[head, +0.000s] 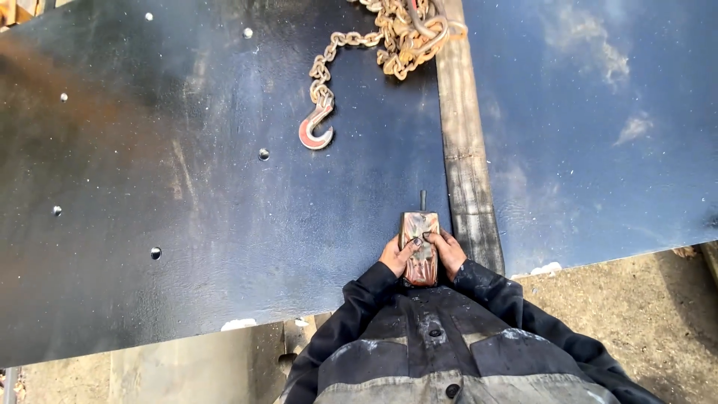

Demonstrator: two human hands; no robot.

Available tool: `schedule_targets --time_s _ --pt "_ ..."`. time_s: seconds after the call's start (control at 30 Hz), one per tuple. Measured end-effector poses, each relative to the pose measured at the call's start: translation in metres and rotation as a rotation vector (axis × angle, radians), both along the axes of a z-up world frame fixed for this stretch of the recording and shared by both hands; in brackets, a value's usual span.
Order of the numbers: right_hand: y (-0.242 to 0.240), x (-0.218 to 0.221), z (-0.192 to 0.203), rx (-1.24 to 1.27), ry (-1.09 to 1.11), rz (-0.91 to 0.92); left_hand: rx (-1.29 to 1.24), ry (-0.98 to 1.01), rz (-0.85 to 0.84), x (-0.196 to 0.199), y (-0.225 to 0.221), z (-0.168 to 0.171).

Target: Operating a crane or hoist via a remote control to move a large metal plate.

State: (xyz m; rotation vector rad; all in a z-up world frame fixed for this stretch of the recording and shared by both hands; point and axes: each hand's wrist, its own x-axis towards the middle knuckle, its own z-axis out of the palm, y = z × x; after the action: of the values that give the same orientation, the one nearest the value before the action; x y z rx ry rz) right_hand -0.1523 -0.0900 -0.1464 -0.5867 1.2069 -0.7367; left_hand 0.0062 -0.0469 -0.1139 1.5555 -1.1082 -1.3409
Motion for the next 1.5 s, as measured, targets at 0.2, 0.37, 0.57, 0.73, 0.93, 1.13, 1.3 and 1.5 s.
schedule_targets --time_s 0.2,0.37,0.57,0.73,0.93,1.13,1.3,1.5 --pt "-0.003 -0.002 -0.026 0.017 -0.013 -0.008 0.017 0.041 0.009 0.001 -0.002 0.008" --pt "-0.001 0.002 -0.012 0.008 0.004 0.011 0.028 0.020 0.017 -0.001 -0.003 0.010" --pt "0.000 0.005 0.008 0.013 0.009 -0.007 0.016 0.030 0.022 0.000 -0.004 0.006" --pt "0.000 0.006 0.021 0.017 0.017 -0.002 0.006 -0.006 0.015 0.001 -0.005 0.013" --pt "-0.003 0.006 0.007 0.038 0.014 0.008 0.064 -0.038 0.033 0.001 -0.006 0.013" --pt "-0.003 0.007 0.016 0.041 0.000 0.013 0.077 -0.050 0.049 0.000 -0.006 0.011" --pt "-0.003 0.007 0.014 0.047 0.002 0.011 0.122 -0.055 0.049 0.000 -0.006 0.012" --pt "-0.002 0.010 0.024 0.077 0.013 0.008 0.132 -0.071 0.063 0.003 -0.007 0.005"
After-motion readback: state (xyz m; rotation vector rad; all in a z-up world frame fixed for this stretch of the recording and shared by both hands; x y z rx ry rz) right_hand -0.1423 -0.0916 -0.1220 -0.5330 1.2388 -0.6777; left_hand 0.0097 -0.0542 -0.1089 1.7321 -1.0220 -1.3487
